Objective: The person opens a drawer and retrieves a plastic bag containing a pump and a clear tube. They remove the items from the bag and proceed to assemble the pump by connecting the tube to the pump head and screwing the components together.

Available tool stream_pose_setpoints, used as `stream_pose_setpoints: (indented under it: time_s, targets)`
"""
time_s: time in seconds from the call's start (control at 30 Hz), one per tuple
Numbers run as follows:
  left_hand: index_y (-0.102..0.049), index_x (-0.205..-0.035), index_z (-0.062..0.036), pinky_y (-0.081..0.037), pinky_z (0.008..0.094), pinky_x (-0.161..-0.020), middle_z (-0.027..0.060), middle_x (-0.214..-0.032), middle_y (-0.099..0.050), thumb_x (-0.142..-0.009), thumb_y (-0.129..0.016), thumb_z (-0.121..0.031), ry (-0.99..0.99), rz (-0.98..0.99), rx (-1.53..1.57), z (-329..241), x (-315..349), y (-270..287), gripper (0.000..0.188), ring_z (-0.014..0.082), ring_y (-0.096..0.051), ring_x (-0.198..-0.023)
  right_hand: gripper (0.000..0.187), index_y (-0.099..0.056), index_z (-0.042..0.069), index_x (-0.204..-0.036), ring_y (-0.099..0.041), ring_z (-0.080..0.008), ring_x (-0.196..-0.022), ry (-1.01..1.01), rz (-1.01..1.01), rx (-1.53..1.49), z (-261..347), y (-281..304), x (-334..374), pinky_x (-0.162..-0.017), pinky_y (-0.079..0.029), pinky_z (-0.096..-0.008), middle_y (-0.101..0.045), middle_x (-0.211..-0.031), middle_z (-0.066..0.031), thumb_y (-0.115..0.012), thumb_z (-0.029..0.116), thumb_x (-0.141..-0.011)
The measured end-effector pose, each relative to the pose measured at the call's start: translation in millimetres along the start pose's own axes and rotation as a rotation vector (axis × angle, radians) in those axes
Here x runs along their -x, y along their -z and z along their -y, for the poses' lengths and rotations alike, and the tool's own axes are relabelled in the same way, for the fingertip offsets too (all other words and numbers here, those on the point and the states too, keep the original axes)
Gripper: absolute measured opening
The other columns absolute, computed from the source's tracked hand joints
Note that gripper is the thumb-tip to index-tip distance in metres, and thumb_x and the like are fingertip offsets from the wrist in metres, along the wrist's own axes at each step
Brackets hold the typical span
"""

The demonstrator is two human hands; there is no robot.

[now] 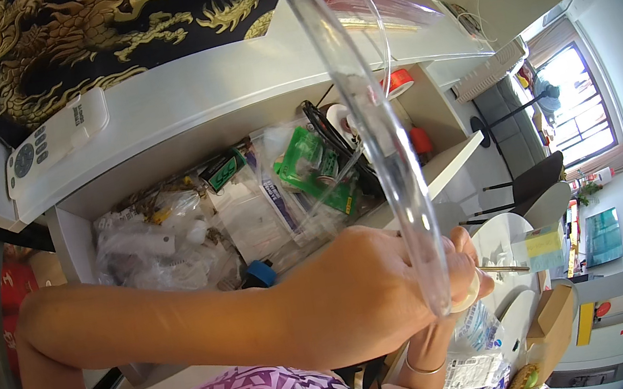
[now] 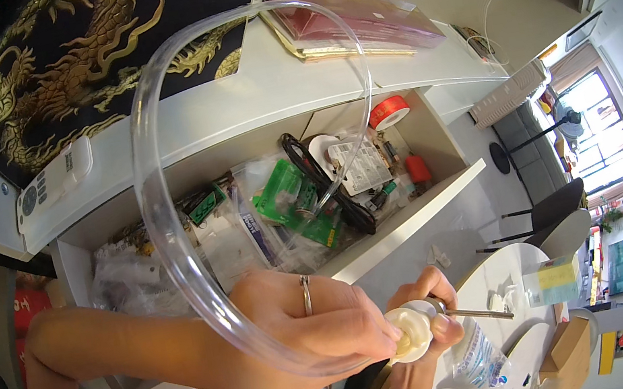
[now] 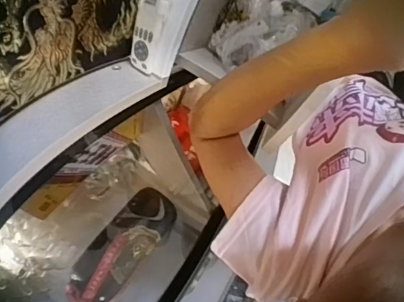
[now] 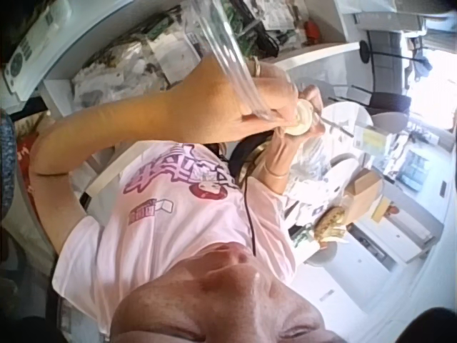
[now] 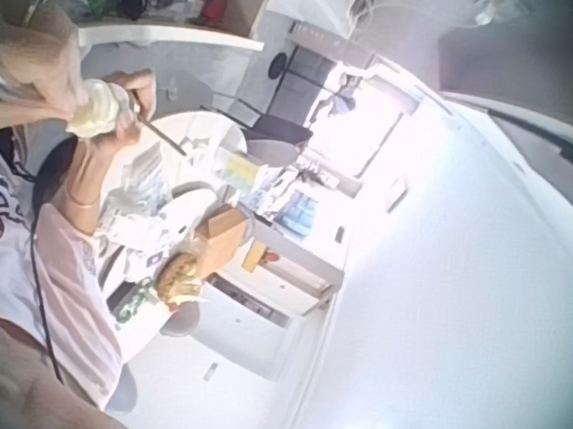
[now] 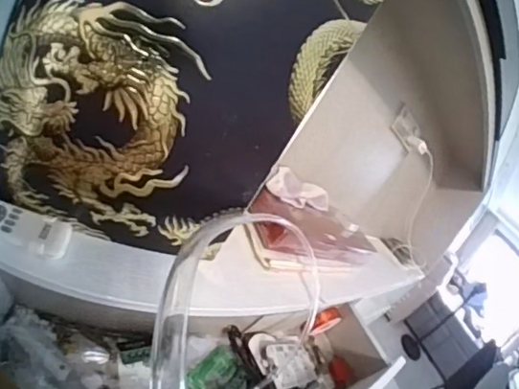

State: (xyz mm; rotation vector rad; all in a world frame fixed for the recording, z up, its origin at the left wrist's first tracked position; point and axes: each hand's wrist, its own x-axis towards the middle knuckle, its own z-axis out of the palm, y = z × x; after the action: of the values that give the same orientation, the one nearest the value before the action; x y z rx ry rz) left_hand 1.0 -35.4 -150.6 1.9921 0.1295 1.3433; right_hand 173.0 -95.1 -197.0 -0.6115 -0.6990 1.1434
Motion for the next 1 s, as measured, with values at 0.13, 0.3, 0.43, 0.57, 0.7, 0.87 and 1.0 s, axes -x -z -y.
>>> stream_pose_setpoints:
  time_s: [0.13, 0.3, 0.43, 0.57, 0.7, 0.87, 1.0]
  targets:
    - [-0.051, -0.075, -0.006, -0.046, 0.0189, -0.052, 0.0033, -0.07, -0.055, -0.067, -0.064, -0.004, -0.102, -0.125, -0.003, 2.9, 4.7, -9.2, 0.015, 0.0157, -0.058, -0.06, 0.029, -0.034, 0.002, -0.065, -0.036, -0.0072, -0.04, 0.019, 0.003, -0.072, 4.0, -5.0, -3.6, -0.035, -0.03, -0.0184, -0.041, -0.048, -0.0051, -0.055, 0.021, -0.06]
    - [-0.053, -0.076, -0.0058, -0.046, 0.0211, -0.053, 0.0041, -0.072, -0.057, -0.07, -0.062, -0.005, 0.024, -0.024, 0.072, -2.1, -0.5, -4.2, 0.011, 0.0174, -0.059, -0.062, 0.031, -0.035, 0.001, -0.065, -0.038, -0.0083, -0.04, 0.03, 0.123, 0.081, 10.6, 8.1, -4.3, -0.035, -0.031, -0.0193, -0.042, -0.048, -0.0067, -0.056, 0.023, -0.06]
    - [-0.055, -0.076, -0.0034, -0.046, 0.0229, -0.053, 0.0053, -0.074, -0.058, -0.069, -0.063, -0.004, 0.084, -0.004, 0.144, 2.1, -7.6, 5.0, 0.011, 0.0172, -0.059, -0.063, 0.033, -0.037, 0.001, -0.066, -0.04, -0.0095, -0.04, 0.069, -0.032, 0.041, 0.6, 4.5, -1.5, -0.035, -0.032, -0.0198, -0.045, -0.049, -0.0079, -0.056, 0.027, -0.06]
    - [-0.054, -0.071, -0.001, -0.043, 0.0236, -0.05, 0.0067, -0.063, -0.058, -0.068, -0.062, -0.006, 0.315, -0.094, 0.393, 8.0, -20.8, 20.3, 0.01, 0.0106, -0.057, -0.056, 0.036, -0.036, 0.001, -0.071, -0.042, -0.0102, -0.041, 0.15, -0.097, 0.31, 22.3, -3.4, -9.4, -0.035, -0.035, -0.0195, -0.046, -0.053, -0.0077, -0.056, 0.03, -0.063]
    - [-0.056, -0.07, 0.0008, -0.042, 0.0213, -0.053, 0.0068, -0.064, -0.059, -0.067, -0.064, -0.012, 0.63, -0.011, 0.401, 14.9, -35.5, 47.7, 0.016, 0.0087, -0.055, -0.059, 0.033, -0.032, 0.0, -0.089, -0.042, -0.0107, -0.034, 0.069, 0.048, 0.101, 46.6, 23.1, -13.6, -0.025, -0.036, -0.0201, -0.046, -0.055, -0.0083, -0.051, 0.02, -0.07]
    - [-0.056, -0.079, 0.0022, -0.044, 0.0233, -0.061, 0.0087, -0.074, -0.061, -0.071, -0.064, -0.017, 0.824, 0.407, 0.224, 44.3, -26.2, 55.3, 0.022, 0.0145, -0.058, -0.07, 0.034, -0.036, -0.001, -0.094, -0.038, -0.0111, -0.031, 0.136, -0.007, 0.056, 66.5, 34.9, -13.5, -0.022, -0.034, -0.0179, -0.046, -0.061, -0.0134, -0.051, 0.017, -0.069]
    - [-0.057, -0.079, 0.0031, -0.045, 0.0306, -0.063, 0.0139, -0.074, -0.06, -0.064, -0.069, -0.019, 0.73, 0.651, -0.254, 74.3, 4.6, 43.5, 0.029, 0.0249, -0.059, -0.074, 0.032, -0.035, -0.001, -0.094, -0.039, -0.0121, -0.031, 0.124, 0.101, 0.045, 66.7, 39.1, -15.3, -0.022, -0.036, -0.018, -0.046, -0.062, -0.017, -0.05, 0.014, -0.07]
